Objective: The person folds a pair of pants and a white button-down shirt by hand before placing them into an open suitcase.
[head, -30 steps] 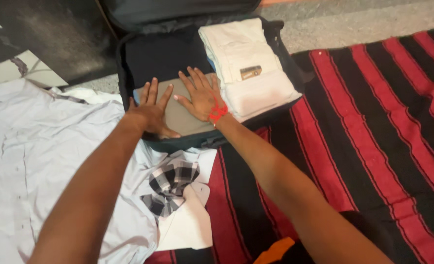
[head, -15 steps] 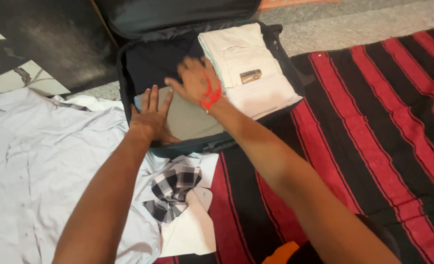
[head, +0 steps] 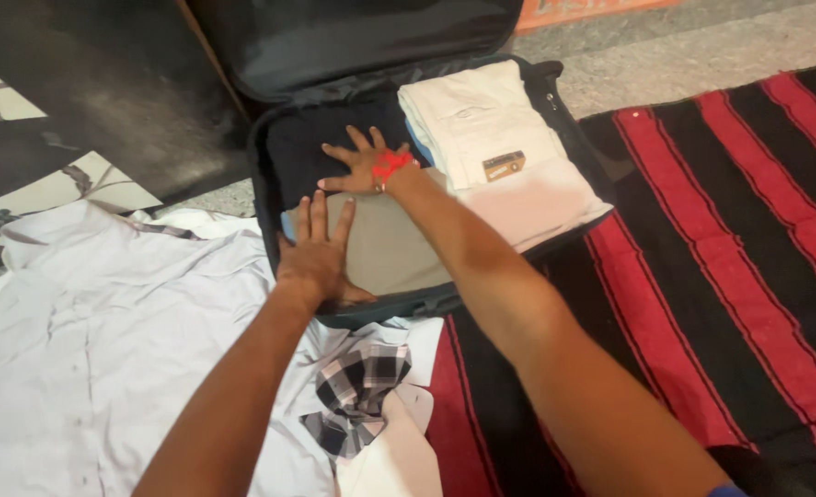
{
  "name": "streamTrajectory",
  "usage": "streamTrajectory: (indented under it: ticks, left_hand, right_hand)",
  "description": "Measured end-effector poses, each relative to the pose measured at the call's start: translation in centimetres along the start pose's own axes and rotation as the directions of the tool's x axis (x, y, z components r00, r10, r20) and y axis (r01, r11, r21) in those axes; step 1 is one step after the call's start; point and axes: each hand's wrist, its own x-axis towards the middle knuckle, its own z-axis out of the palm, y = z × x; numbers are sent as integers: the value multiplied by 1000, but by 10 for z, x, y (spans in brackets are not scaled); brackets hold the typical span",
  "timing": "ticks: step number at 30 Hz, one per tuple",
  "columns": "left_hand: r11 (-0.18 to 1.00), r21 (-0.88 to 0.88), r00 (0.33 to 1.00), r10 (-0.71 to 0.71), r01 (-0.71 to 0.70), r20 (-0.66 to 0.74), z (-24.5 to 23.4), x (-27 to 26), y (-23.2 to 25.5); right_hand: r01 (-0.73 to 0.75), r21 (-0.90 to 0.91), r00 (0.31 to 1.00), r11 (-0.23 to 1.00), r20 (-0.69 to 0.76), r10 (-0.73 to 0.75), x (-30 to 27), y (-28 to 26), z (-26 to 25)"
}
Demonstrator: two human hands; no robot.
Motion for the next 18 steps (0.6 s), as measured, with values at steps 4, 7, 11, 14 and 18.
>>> streamTrajectory:
  ticks: [4, 7, 11, 14, 18]
  left_hand:
    - [999, 4, 999, -34, 34, -24, -1, -7, 7]
    - [999, -15, 999, -45, 45, 19, -4, -2, 8]
    - [999, -38, 1000, -24, 24, 20, -1, 1, 4]
    - [999, -40, 997, -34, 36, 62, -2, 0, 6]
    - [1000, -2, 999, -31, 31, 37, 0, 3, 6]
  right_hand:
    - [-2, 46, 989, 999, -147, 9, 8, -22, -5]
    - [18, 69, 993, 997, -118, -9, 12, -33, 14]
    - [-4, 66, 997, 998, -77, 10, 17, -35, 17]
    - [22, 110, 998, 994, -53, -16, 11, -29, 4]
    - [47, 155, 919, 987, -394, 18, -6, -7, 13]
